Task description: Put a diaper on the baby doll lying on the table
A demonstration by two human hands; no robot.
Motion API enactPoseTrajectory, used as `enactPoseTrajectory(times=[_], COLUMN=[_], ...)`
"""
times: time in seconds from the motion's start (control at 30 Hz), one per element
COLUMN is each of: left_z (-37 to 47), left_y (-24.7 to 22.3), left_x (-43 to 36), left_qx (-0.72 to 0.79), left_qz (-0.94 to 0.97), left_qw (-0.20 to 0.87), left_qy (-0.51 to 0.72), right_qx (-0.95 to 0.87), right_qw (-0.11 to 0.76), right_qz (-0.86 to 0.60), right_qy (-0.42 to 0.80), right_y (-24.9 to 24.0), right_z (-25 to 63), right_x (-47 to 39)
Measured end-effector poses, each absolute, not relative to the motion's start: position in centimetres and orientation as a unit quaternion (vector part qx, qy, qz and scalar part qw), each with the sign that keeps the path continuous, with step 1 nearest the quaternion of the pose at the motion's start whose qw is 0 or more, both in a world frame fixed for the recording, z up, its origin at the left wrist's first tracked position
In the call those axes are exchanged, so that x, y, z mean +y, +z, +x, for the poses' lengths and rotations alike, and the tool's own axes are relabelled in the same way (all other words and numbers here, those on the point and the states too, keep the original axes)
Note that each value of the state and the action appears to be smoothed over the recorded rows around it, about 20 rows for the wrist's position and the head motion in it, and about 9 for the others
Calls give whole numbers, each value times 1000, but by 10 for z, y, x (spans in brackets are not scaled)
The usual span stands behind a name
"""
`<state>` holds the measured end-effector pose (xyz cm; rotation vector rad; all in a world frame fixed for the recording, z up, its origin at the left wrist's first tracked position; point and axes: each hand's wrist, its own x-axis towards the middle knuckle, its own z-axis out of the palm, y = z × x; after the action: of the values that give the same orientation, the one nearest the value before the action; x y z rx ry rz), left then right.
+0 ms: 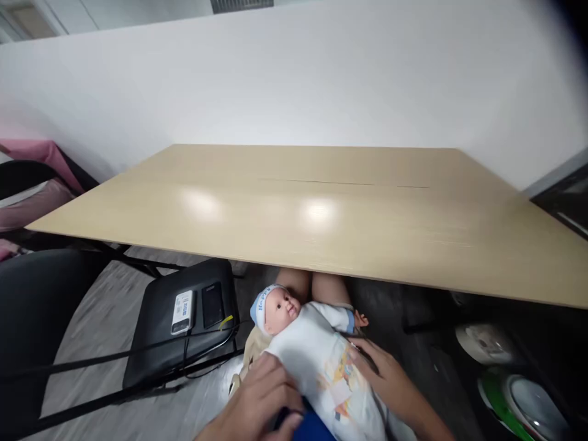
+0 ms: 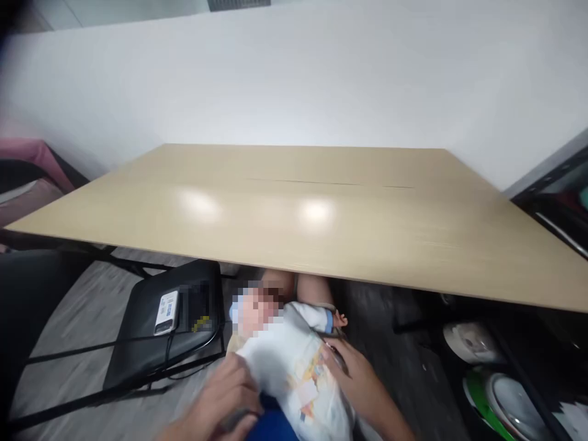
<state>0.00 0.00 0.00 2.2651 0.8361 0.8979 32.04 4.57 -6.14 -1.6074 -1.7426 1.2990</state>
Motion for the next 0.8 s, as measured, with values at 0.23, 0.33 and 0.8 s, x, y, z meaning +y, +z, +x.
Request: enactPoseTrajectory(times=[0.23, 0.33, 0.8], left_z=[64, 66, 12], left_y=[12, -1, 9], left_x=[43, 45, 9], left_qx=[279, 295, 275], left_qz=[881, 867, 794], left_qw=[345, 363, 514], left_qy=[164, 170, 171], right_qx=[-681, -693, -761], right_qw=[245, 258, 297], right_qz=[-535, -538, -463], right_qy=[436, 404, 345], right_y=[-61, -71, -27], right_z=[322, 328, 301], right_x=[64, 66, 68])
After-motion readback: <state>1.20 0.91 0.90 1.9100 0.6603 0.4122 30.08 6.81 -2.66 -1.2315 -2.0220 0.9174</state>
